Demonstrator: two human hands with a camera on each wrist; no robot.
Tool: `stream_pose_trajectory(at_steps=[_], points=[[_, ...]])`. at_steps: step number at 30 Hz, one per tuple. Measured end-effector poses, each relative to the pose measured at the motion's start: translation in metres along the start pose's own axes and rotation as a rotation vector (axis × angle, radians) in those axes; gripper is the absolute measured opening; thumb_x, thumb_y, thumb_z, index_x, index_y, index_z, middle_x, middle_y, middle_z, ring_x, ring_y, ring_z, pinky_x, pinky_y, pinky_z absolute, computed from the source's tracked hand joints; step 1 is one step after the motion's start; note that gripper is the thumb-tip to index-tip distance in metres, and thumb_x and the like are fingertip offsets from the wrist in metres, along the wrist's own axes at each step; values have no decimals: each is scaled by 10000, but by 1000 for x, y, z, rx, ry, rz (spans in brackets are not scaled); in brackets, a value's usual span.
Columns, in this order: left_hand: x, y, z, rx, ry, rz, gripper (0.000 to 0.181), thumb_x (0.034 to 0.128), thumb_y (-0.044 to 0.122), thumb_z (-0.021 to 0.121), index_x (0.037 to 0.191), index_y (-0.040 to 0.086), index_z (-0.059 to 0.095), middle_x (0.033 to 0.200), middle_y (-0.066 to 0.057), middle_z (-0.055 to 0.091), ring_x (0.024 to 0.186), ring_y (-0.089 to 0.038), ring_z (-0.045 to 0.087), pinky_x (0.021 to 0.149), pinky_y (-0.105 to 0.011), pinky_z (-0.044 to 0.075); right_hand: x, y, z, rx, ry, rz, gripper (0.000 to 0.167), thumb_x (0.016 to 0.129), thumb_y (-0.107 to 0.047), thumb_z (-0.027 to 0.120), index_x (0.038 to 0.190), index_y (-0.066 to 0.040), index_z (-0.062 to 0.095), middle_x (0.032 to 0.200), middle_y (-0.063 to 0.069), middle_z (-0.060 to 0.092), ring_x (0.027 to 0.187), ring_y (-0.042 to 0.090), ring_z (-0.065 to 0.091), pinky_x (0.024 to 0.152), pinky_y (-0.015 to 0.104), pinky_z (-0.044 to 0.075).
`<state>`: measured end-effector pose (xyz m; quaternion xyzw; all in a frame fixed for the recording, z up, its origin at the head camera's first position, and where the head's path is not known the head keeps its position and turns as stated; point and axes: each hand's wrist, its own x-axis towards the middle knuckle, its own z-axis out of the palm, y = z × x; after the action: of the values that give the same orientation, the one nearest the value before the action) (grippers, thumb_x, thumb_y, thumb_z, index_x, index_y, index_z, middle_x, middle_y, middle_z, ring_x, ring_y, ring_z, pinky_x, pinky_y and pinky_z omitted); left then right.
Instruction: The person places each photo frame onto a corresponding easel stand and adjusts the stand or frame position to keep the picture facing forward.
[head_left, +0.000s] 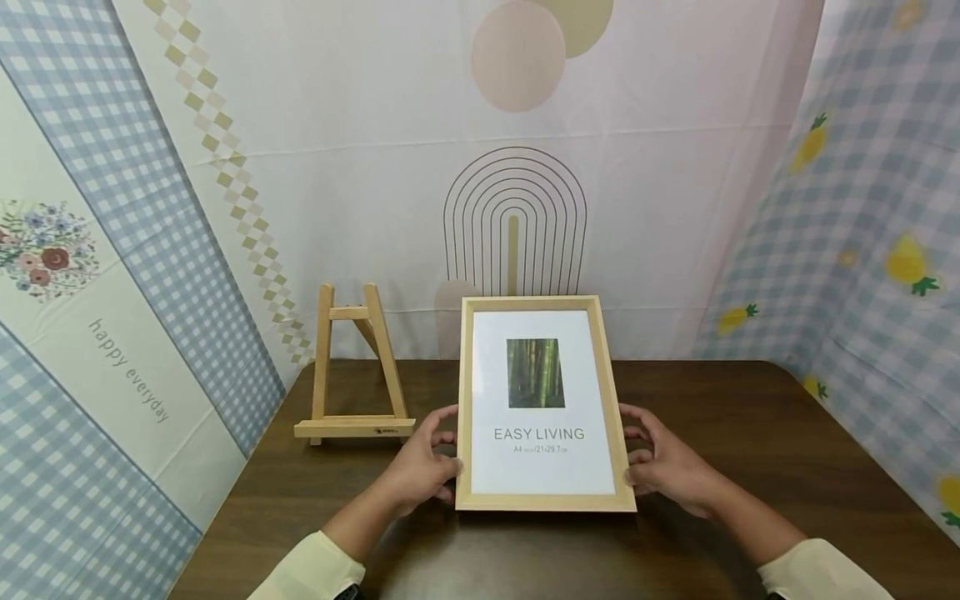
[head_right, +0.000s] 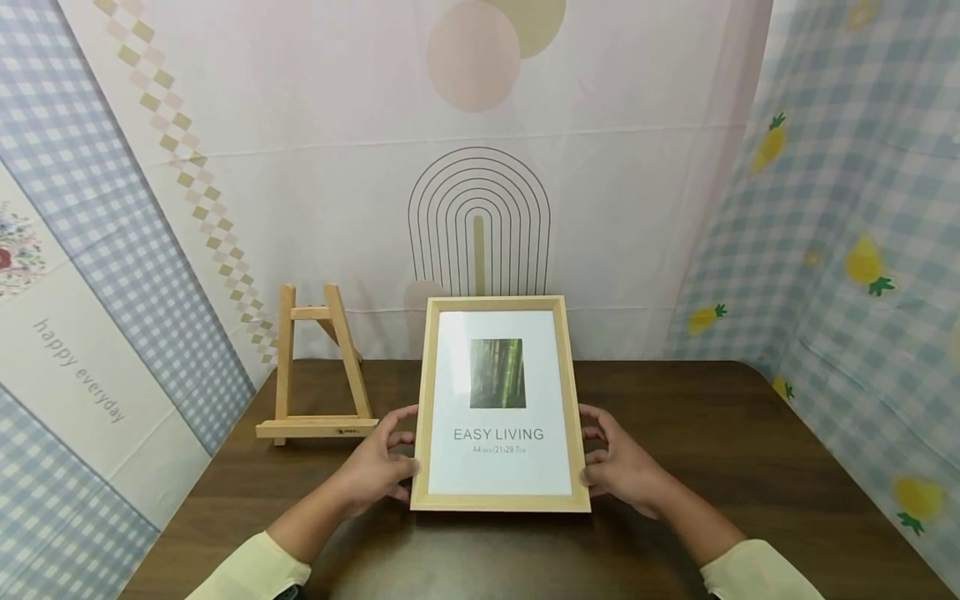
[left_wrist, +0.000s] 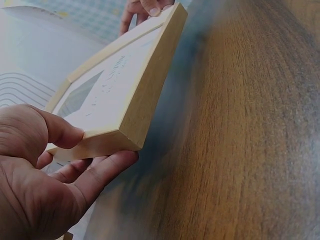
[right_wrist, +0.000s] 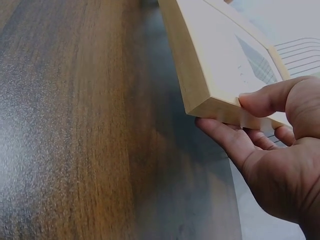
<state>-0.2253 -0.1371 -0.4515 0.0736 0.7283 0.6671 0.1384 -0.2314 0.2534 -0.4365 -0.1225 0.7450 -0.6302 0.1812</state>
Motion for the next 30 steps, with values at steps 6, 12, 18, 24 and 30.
stream_pose_trajectory(at_steps=[6,12,18,24,30], points=[[-2,1,0,16,4,11,816,923,-76,615,1604,191,254,1360,-256,461,872,-288,678,536,-487,577,1,0,2,-19,16,2,999,855,134,659,1619,-114,67,1515,341,256,1064,400,637,747,552,580],[-1,0,0,35,22,24,825,918,-80,619,1604,205,262,1379,-259,455,870,-289,672,529,-479,571,2,2,2,-12,30,-3,1006,849,148,655,1622,-138,79,1522,327,263,1080,394,633,751,547,581],[-1,-1,-1,52,34,39,826,918,-85,626,1601,211,269,1376,-257,455,860,-277,661,536,-481,570,3,4,2,-30,28,-36,997,858,149,652,1624,-140,82,1524,328,254,1082,394,630,752,542,586],[-1,0,-1,75,39,60,819,922,-82,626,1599,213,271,1372,-254,463,840,-261,652,539,-496,567,4,4,3,-29,45,-45,984,855,157,642,1620,-147,102,1517,319,260,1077,385,627,757,532,587],[1,0,-2,106,48,77,803,929,-78,623,1592,217,280,1367,-248,472,815,-250,640,528,-492,562,5,4,4,-33,58,-54,977,862,156,636,1621,-156,106,1522,313,254,1072,382,622,759,520,588]])
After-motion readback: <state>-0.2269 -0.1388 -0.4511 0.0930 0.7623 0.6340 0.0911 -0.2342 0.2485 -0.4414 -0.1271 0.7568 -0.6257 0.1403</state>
